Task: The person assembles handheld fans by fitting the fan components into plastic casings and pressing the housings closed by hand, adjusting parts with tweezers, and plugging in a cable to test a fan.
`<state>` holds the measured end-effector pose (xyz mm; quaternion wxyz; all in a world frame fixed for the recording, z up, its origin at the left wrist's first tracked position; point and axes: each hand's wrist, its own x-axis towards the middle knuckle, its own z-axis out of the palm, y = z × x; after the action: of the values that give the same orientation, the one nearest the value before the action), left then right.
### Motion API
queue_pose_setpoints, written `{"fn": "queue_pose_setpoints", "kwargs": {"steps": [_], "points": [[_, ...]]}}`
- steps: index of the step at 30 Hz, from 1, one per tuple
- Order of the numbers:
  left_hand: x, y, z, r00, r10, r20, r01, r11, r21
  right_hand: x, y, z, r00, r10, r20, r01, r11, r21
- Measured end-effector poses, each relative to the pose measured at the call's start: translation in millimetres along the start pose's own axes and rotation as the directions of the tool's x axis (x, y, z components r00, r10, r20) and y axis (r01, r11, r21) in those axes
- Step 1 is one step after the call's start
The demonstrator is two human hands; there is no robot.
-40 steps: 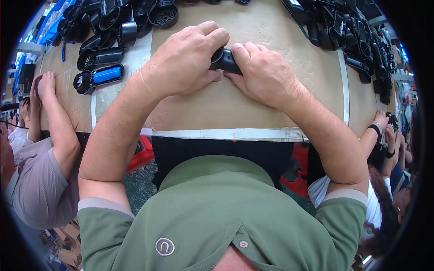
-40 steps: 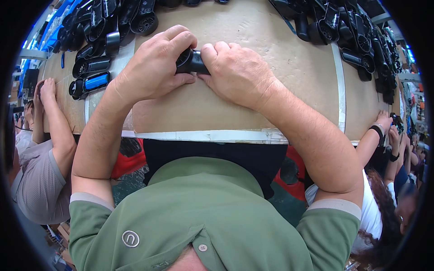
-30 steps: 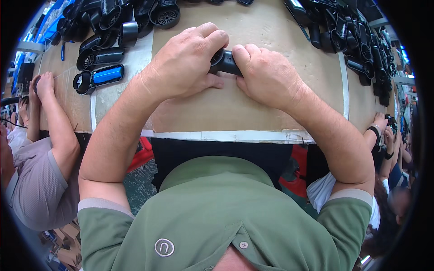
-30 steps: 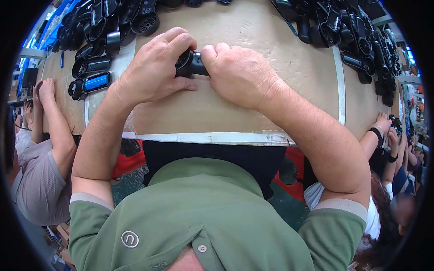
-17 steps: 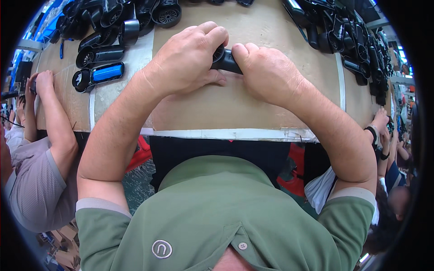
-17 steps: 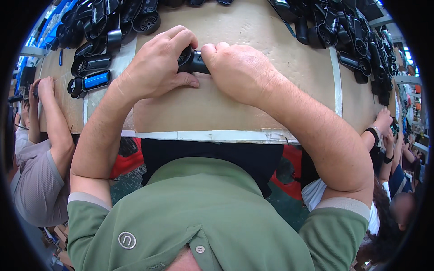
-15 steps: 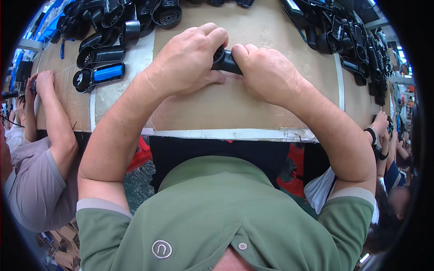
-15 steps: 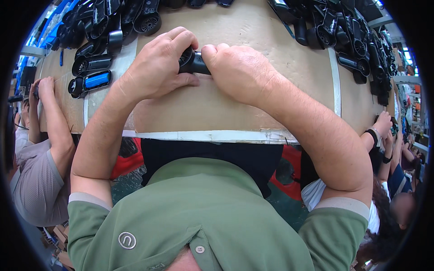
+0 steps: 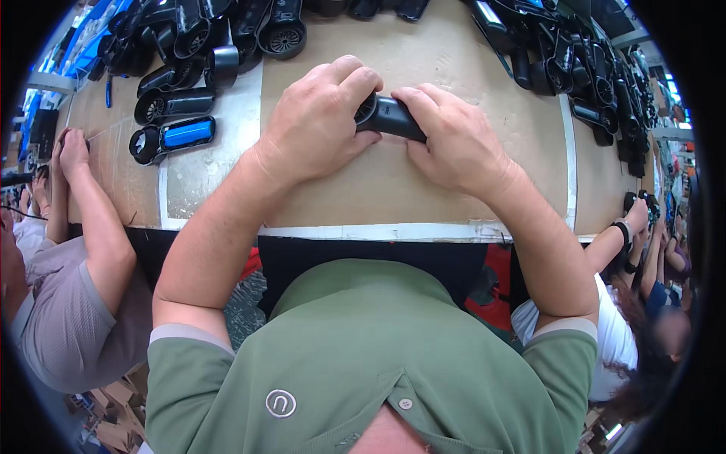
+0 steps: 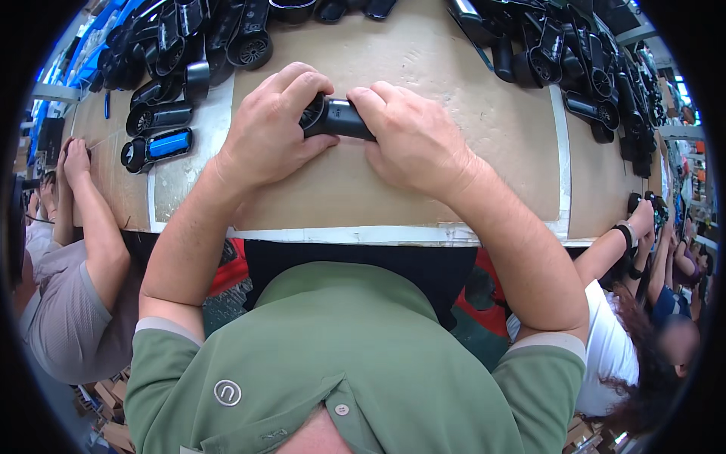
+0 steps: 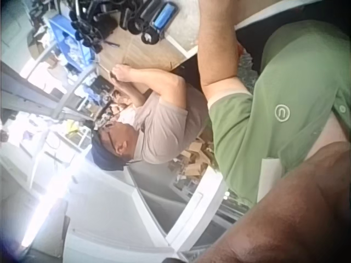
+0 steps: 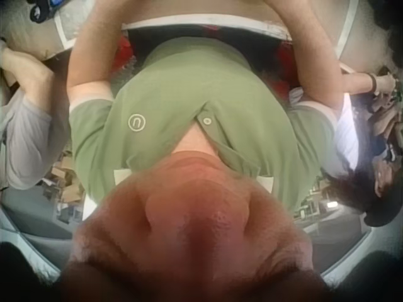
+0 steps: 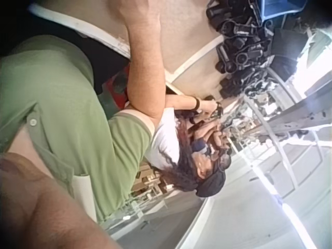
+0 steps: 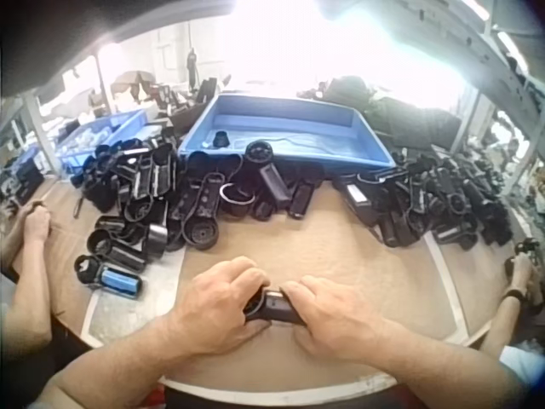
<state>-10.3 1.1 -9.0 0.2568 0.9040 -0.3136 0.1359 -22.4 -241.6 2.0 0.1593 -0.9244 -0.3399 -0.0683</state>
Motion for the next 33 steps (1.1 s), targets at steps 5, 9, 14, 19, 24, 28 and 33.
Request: {"fn": "queue_pose_setpoints", "kwargs": {"steps": [5,9,14,19,24,28,33], "points": [[2,4,-6,0.999,-0.019,0.041,0.02,1.0,-0.017,-4,-4,4,0.999,0.051,0.018,-0.05,0.998,-0.036],[3,3,-2,1.0,-0.007,0.018,0.009,0.997,-0.072,-2,-2,5,0.997,-0.025,-0.068,0.026,1.0,0.013],[7,-2,-9,0.992,0.005,0.127,0.007,0.996,-0.089,6,-12,-3,0.982,0.082,0.17,-0.071,0.995,-0.07],[12,-2,-19,0.974,0.003,0.227,0.016,0.997,-0.079,7,-14,-6,0.984,0.062,0.169,-0.054,0.997,-0.052],[13,-13,-18,0.981,0.07,0.18,-0.029,0.975,-0.222,5,-19,-1,0.984,0.102,0.143,-0.092,0.993,-0.077],[24,-26,-21,0.955,-0.069,0.289,0.201,0.866,-0.458,7,-21,-1,0.984,0.105,0.147,-0.089,0.99,-0.111],[65,3,-23,0.844,-0.303,0.443,0.439,0.864,-0.247,5,-18,0,0.983,0.105,0.149,-0.083,0.985,-0.149]]}}
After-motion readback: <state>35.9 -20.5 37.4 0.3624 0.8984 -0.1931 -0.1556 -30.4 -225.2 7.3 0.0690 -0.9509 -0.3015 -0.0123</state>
